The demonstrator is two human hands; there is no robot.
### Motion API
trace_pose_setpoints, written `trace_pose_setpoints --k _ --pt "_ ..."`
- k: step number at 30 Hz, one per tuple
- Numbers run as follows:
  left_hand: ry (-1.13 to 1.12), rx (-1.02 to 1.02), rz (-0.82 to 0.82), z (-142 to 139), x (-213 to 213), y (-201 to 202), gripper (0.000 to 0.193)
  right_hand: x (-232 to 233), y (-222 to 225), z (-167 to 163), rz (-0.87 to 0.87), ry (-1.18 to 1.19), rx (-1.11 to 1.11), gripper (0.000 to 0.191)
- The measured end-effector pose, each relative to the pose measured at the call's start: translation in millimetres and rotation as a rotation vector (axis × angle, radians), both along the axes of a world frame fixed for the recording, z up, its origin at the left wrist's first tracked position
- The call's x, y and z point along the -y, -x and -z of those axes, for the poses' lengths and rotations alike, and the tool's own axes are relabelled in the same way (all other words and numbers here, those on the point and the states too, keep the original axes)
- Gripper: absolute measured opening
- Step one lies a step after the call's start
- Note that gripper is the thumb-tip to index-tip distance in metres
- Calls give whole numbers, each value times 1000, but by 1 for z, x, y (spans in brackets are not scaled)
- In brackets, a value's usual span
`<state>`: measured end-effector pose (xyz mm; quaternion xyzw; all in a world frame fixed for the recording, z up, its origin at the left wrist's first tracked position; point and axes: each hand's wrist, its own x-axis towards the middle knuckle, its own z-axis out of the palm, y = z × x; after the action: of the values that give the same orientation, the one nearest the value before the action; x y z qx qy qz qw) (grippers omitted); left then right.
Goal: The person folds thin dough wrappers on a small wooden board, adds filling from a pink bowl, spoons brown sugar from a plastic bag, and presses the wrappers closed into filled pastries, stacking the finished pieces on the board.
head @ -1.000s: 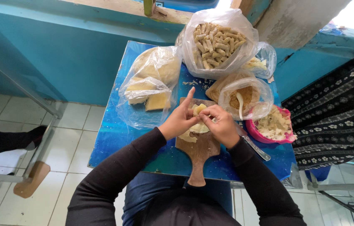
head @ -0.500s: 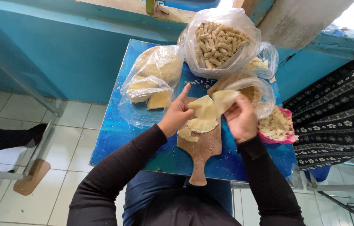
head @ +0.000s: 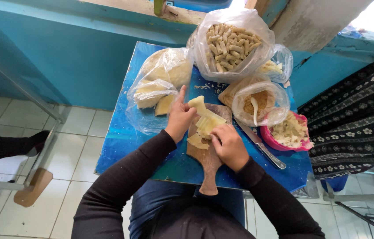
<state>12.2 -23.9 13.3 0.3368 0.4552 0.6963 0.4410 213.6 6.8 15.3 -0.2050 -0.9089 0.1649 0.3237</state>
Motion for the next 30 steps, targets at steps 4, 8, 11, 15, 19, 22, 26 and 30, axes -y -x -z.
trace_pose_setpoints --k 4,8,11,15,19,22,26,30 --pt "-31 -15 2 -1 0 -1 92 2 -2 -3 -2 13 5 11" --pt "-51 -32 8 2 -1 -1 91 5 -1 -2 -34 2 -5 11" --pt "-35 -23 34 4 -1 0 91 6 0 -3 -41 -9 20 13" --pt "-6 -32 135 3 -1 -1 88 4 -2 -9 -28 99 -33 31" --pt "-51 -67 273 4 4 -9 85 1 0 -14 102 152 -179 39" --pt "-82 -164 334 2 6 -14 86 -2 3 -13 113 112 -204 41" --pt "-35 -413 341 5 11 -12 83 -9 0 -3 151 204 -192 24" --pt "-98 -306 372 11 8 -12 81 -24 -3 5 139 686 -342 14"
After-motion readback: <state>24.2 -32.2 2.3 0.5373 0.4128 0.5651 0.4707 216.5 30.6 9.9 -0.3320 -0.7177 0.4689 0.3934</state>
